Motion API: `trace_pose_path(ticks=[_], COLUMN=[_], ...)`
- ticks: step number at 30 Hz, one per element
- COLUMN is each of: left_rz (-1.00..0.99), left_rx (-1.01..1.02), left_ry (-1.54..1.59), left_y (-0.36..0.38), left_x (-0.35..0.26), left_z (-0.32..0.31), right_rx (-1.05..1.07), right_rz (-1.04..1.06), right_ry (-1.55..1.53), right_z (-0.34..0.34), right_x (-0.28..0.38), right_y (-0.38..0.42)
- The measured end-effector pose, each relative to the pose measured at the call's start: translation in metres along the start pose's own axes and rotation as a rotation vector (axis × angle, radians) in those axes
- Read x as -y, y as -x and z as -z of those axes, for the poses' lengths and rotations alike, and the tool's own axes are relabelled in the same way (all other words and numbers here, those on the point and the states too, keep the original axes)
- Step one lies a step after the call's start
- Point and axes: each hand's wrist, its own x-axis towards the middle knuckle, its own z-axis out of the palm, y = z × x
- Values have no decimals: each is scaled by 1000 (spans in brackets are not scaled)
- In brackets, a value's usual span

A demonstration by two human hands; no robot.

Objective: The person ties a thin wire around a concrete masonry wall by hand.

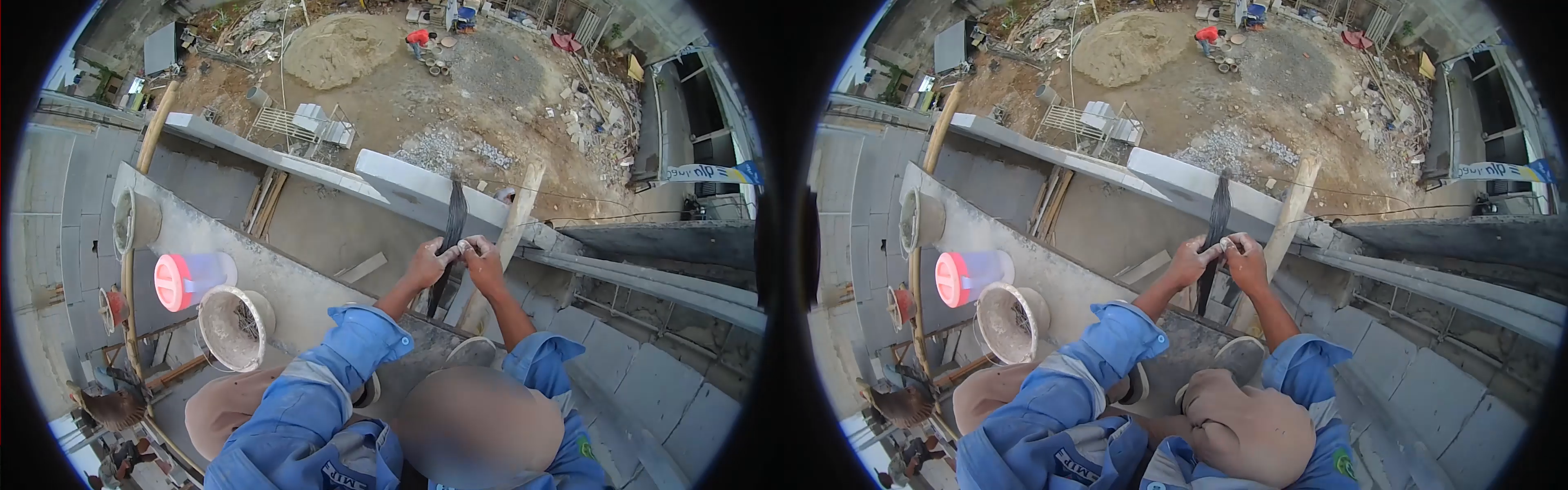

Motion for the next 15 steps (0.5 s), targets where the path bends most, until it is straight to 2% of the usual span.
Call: trace_pose_path(ticks=[2,4,8,15], left_rz=[59,151,138,161], left_rx=[3,39,13,39], left_ry=[26,102,126,143], left_y=[10,4,15,18], left_x=[-35,-18,-33,-25], left_z=[12,11,8,4], right_rx=[-23,-60,-72,-117], right_rz=[-19,-83,-142,-141], right_ry=[57,-40,-175,-147], right_z=[-1,-3,-1,1], right_x=[0,-3,1,0], right_y=[-3,-3,-8,-11])
